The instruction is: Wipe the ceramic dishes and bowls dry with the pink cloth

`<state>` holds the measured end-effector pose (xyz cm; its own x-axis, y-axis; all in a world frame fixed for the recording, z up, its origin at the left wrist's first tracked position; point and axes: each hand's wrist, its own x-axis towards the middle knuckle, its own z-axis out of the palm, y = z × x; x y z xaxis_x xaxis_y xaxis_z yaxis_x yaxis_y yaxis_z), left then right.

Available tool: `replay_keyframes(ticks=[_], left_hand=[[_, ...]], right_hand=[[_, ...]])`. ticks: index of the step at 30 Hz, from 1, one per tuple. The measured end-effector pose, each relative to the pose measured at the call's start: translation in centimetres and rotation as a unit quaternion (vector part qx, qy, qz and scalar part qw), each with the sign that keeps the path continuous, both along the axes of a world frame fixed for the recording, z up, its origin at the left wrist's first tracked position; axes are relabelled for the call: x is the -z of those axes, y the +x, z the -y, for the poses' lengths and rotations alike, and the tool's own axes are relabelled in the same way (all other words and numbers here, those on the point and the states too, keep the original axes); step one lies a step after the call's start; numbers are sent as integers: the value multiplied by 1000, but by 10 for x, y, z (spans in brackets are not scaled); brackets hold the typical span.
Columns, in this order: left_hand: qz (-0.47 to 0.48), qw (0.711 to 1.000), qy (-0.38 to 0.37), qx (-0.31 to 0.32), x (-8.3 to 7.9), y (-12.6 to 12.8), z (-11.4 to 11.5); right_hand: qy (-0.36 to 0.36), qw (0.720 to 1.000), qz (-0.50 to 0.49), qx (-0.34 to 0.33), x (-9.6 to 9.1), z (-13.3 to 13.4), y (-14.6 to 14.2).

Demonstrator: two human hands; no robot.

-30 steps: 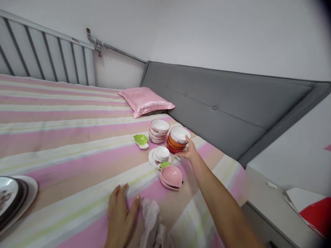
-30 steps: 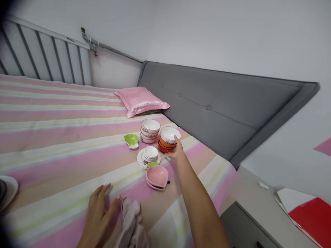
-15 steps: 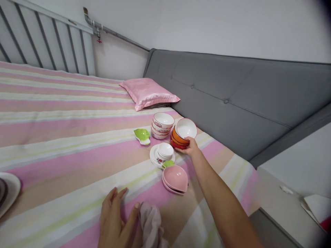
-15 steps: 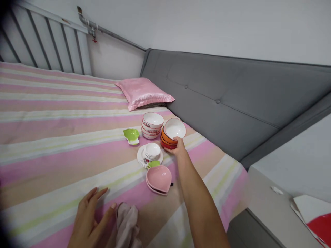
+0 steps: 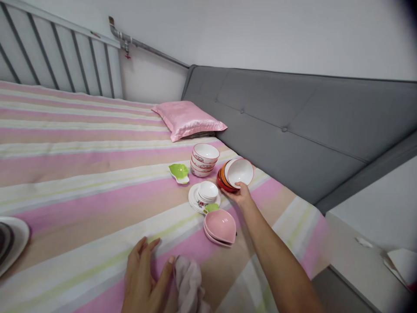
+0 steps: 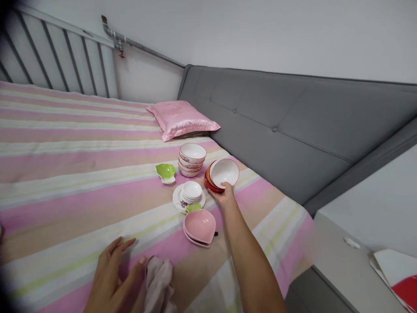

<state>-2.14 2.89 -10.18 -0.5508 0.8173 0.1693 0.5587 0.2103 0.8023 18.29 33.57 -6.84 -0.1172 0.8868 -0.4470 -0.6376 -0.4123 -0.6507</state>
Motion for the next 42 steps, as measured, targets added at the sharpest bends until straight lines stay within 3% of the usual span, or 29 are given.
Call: replay_keyframes(ticks=[5,9,14,18,22,26,30,35,42], left_hand=[[-21,1000,-9,-1,2,1,1],[-33,999,-3,-2,1,1,0],[-20,1000,24,1,-5,3,-3],[28,998,61,10,-24,-7,21],[-21,997,60,50,-44,-43,77],[-105,994,35,5,-37,-79,127],[-124,991,45,18,-17,-91,146],[-58,996,71,-7,-13,-102,151],[68,983,135,-104,11,-107,142]], right_hand=[[-15,999,-39,6,4,11,11],[-7,999,-48,19,-9,22,22],[19,999,-39,29,-54,50,22],[32,998,-50,2,-100,86,-2],[20,995,-71,-63,-134,117,-52],[8,985,-110,-135,-142,144,-129],[-13,970,-137,-201,-127,177,-217],[-37,954,-138,-264,-96,212,-315],[-76,931,-101,-342,-54,226,-409]])
